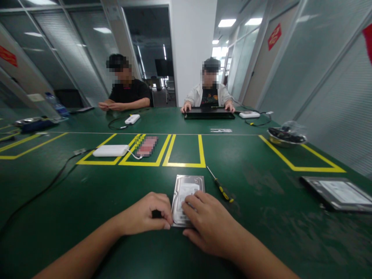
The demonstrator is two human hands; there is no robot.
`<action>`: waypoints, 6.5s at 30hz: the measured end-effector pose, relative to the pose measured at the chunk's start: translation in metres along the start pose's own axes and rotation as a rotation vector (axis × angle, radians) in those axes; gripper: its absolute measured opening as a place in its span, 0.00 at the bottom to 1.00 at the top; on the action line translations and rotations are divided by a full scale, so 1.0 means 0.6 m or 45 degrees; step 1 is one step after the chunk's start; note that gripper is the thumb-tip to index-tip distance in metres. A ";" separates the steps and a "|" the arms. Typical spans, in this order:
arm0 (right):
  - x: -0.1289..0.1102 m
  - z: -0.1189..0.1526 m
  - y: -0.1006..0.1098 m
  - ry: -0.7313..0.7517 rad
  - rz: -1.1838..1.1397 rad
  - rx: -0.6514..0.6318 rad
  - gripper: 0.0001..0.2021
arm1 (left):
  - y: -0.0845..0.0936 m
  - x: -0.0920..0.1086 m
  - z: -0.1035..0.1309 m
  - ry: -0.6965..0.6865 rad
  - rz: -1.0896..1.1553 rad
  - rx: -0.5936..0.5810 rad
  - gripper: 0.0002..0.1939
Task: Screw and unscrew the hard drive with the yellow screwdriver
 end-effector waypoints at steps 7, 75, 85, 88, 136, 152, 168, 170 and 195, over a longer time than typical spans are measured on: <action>-0.001 0.000 0.002 0.000 0.018 -0.010 0.23 | -0.002 0.001 0.001 -0.002 -0.023 0.002 0.03; 0.110 -0.004 0.030 -0.774 -0.423 1.092 0.14 | -0.003 -0.006 0.004 0.015 0.017 -0.019 0.05; 0.075 -0.003 0.034 -0.701 -0.918 1.321 0.15 | -0.003 -0.005 0.003 0.010 -0.012 -0.033 0.05; 0.067 -0.003 0.038 -0.684 -0.977 1.346 0.16 | -0.003 -0.005 0.004 0.005 -0.001 -0.035 0.05; -0.063 -0.026 0.156 -0.107 -0.871 0.482 0.08 | 0.000 -0.004 0.001 0.015 0.012 0.001 0.04; -0.060 -0.044 0.117 -0.039 -0.774 0.425 0.06 | 0.000 -0.006 0.002 0.000 0.038 0.033 0.05; -0.065 -0.053 0.090 -0.001 -0.829 0.364 0.05 | -0.001 -0.005 0.003 0.088 0.045 0.004 0.05; -0.065 -0.053 0.090 0.004 -0.835 0.366 0.05 | -0.001 -0.004 0.002 0.088 0.044 0.003 0.05; -0.065 -0.050 0.093 -0.014 -0.812 0.402 0.04 | -0.002 -0.007 0.003 0.066 0.044 0.029 0.05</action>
Point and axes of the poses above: each hand's wrist, its own z-axis away from the middle knuckle, its own y-axis out of the back of the hand, x = y × z, the point moved 1 cm from there along -z, towards the middle knuckle, and after that the axes turned 12 degrees about -y, right-handed, at the moved point
